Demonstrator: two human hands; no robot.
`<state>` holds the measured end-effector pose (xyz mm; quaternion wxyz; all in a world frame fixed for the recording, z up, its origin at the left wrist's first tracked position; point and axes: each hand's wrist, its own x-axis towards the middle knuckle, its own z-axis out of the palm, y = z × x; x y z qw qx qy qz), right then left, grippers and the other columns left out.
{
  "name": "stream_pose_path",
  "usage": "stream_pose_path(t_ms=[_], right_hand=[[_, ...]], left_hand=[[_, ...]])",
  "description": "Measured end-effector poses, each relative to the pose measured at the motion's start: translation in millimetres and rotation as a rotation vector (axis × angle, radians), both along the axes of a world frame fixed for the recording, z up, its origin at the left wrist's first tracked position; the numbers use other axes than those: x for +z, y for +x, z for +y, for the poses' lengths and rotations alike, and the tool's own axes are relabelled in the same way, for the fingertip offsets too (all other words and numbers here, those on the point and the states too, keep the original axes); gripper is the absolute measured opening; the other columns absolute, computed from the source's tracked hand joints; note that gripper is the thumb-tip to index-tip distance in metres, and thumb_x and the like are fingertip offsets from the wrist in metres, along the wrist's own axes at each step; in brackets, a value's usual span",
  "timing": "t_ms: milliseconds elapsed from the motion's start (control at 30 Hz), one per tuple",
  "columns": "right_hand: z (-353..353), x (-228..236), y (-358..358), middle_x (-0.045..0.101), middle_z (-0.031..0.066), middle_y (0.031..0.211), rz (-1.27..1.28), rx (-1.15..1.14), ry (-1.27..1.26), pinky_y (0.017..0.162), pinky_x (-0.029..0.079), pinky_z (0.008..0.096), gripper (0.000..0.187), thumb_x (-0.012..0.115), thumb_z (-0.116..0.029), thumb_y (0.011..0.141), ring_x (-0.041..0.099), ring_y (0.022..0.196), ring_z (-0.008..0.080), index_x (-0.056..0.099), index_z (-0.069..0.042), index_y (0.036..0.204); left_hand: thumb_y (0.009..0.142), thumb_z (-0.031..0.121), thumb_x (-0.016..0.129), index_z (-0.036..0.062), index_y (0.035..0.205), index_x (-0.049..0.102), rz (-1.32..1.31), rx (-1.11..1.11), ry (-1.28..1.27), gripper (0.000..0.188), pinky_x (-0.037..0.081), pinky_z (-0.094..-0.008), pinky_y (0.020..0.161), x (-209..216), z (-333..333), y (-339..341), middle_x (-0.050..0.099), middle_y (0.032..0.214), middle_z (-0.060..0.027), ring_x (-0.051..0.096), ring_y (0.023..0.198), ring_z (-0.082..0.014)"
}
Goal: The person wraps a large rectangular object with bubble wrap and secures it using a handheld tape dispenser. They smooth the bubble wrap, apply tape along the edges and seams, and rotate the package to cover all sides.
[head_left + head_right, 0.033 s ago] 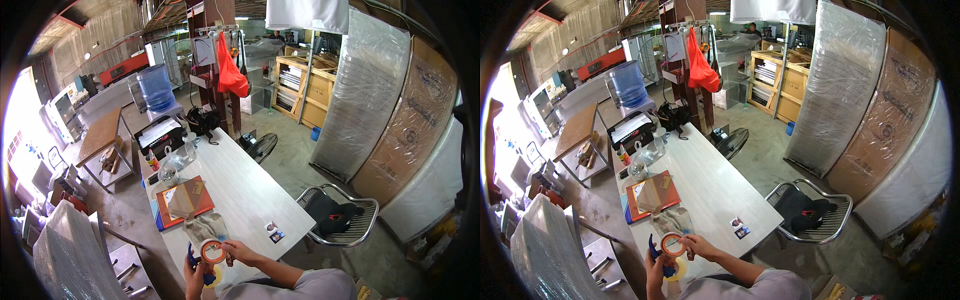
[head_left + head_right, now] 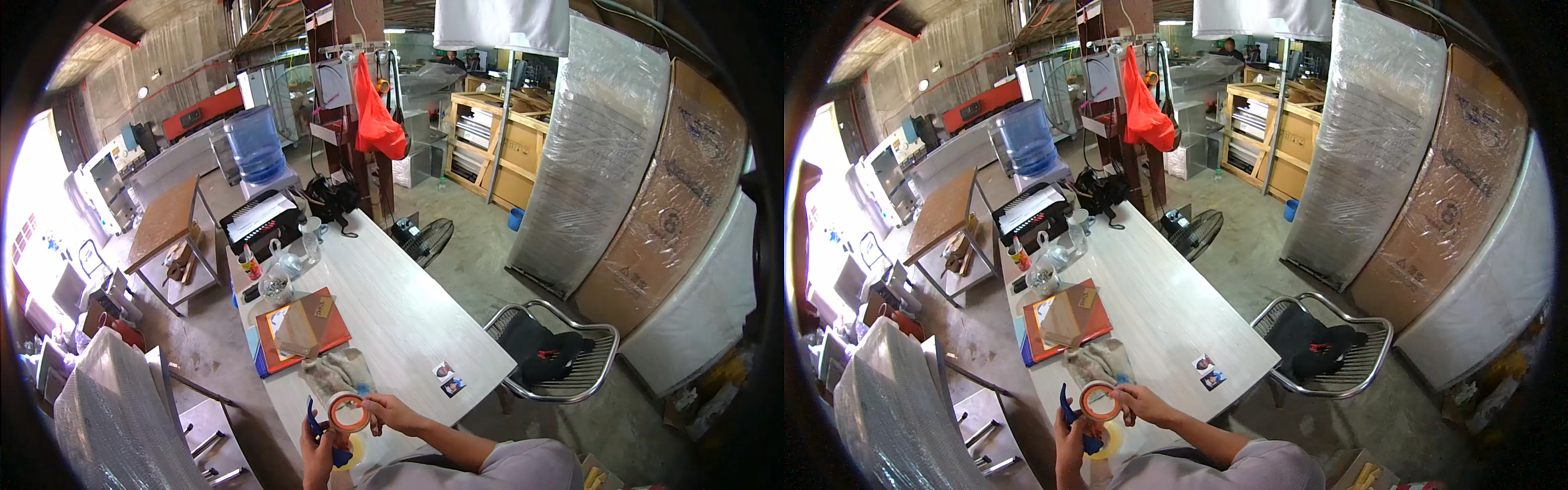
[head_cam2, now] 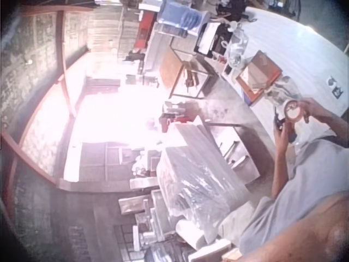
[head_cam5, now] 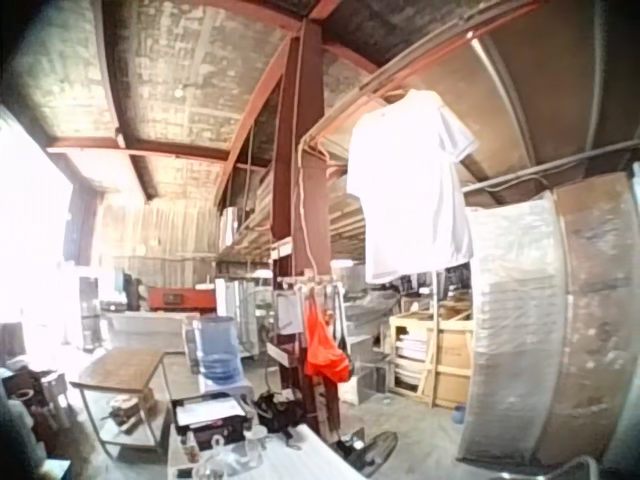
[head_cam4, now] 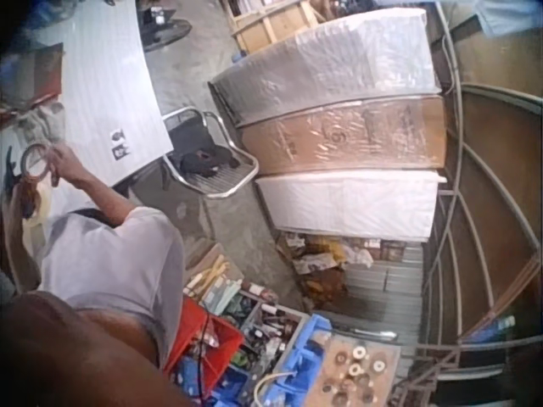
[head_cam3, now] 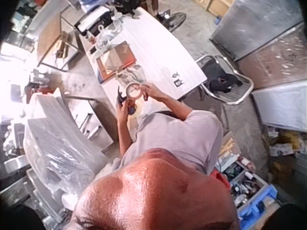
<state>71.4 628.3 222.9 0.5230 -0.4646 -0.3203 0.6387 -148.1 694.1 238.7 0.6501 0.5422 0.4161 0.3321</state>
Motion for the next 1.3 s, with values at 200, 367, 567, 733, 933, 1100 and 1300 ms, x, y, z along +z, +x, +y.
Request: stream_pose_path(t_ms=[200, 367, 567, 733, 933, 1100, 1300], right_hand=[[9.4, 8.0, -3.3, 0.063, 0.0064, 0.097, -0.023, 0.022, 0.057, 0.059, 0.055, 0.0273, 0.046, 0.041, -0.046, 0.109, 0.065, 0.075, 0.0124, 0.054, -0.005, 0.127], [14.8, -25.3, 4.7, 0.063, 0.0045, 0.089, -0.077, -0.082, 0.135, 0.062, 0.058, 0.0343, 0.038, 0.046, -0.040, 0.109, 0.066, 0.075, 0.0163, 0.062, -0.005, 0.103], [3.1, 1.1, 1.3, 0.065, 0.0059, 0.087, -0.076, -0.225, 0.127, 0.061, 0.058, 0.0291, 0.044, 0.045, -0.043, 0.109, 0.066, 0.070, 0.0130, 0.060, -0.002, 0.103], [-8.0, 7.4, 7.8, 0.065, 0.0105, 0.104, -0.046, -0.231, 0.050, 0.067, 0.057, 0.0291, 0.057, 0.046, -0.045, 0.108, 0.068, 0.078, 0.0164, 0.049, 0.001, 0.140], [-4.7, -1.2, 30.0, 0.063, 0.0152, 0.119, -0.220, -0.023, -0.007, 0.074, 0.057, 0.0337, 0.072, 0.052, -0.053, 0.103, 0.069, 0.095, 0.0226, 0.036, -0.002, 0.152], [13.4, 14.3, 0.1, 0.062, 0.0157, 0.127, 0.219, 0.066, 0.029, 0.081, 0.061, 0.0434, 0.083, 0.062, -0.054, 0.097, 0.068, 0.106, 0.0273, 0.027, -0.008, 0.156], [28.7, -21.8, -27.5, 0.060, 0.0101, 0.129, 0.400, 0.073, -0.018, 0.089, 0.057, 0.0365, 0.074, 0.072, -0.017, 0.096, 0.064, 0.109, 0.0185, 0.029, -0.007, 0.155]], left_hand=[[0.090, 0.003, 0.066, -0.0017, 0.144, 0.039, -0.013, 0.067, 0.155, 0.060, 0.058, -0.0314, 0.066, 12.8, -12.4, 0.0, 0.061, 0.109, -0.0132, 0.068, 0.080, -0.0185], [0.094, 0.011, 0.067, -0.0001, 0.140, 0.046, 0.016, 0.100, 0.046, 0.052, 0.055, -0.0290, 0.072, 7.1, -11.3, 13.0, 0.062, 0.108, -0.0087, 0.064, 0.086, -0.0147], [0.094, 0.019, 0.072, -0.0001, 0.149, 0.039, -0.083, 0.118, -0.002, 0.067, 0.053, -0.0273, 0.077, 6.6, -12.3, 26.5, 0.066, 0.115, -0.0116, 0.065, 0.095, -0.0138], [0.091, 0.008, 0.069, -0.0061, 0.148, 0.036, -0.125, 0.202, -0.074, 0.067, 0.056, -0.0277, 0.075, 8.1, -20.6, 10.3, 0.066, 0.114, -0.0122, 0.067, 0.094, -0.0145], [0.085, 0.011, 0.076, -0.0013, 0.149, 0.038, 0.059, 0.207, 0.077, 0.076, 0.057, -0.0316, 0.080, 7.4, -22.5, -15.3, 0.065, 0.115, -0.0113, 0.068, 0.098, -0.0196], [0.076, 0.020, 0.087, 0.0036, 0.149, 0.042, 0.402, 0.124, 0.678, 0.088, 0.055, -0.0401, 0.091, 27.2, -24.3, 4.1, 0.064, 0.124, -0.0226, 0.068, 0.107, -0.0332], [0.059, 0.026, 0.096, 0.0021, 0.139, 0.053, 0.634, 0.116, 1.004, 0.094, 0.051, -0.0471, 0.092, 13.5, -13.8, -19.9, 0.067, 0.114, -0.0189, 0.065, 0.104, -0.0370]])
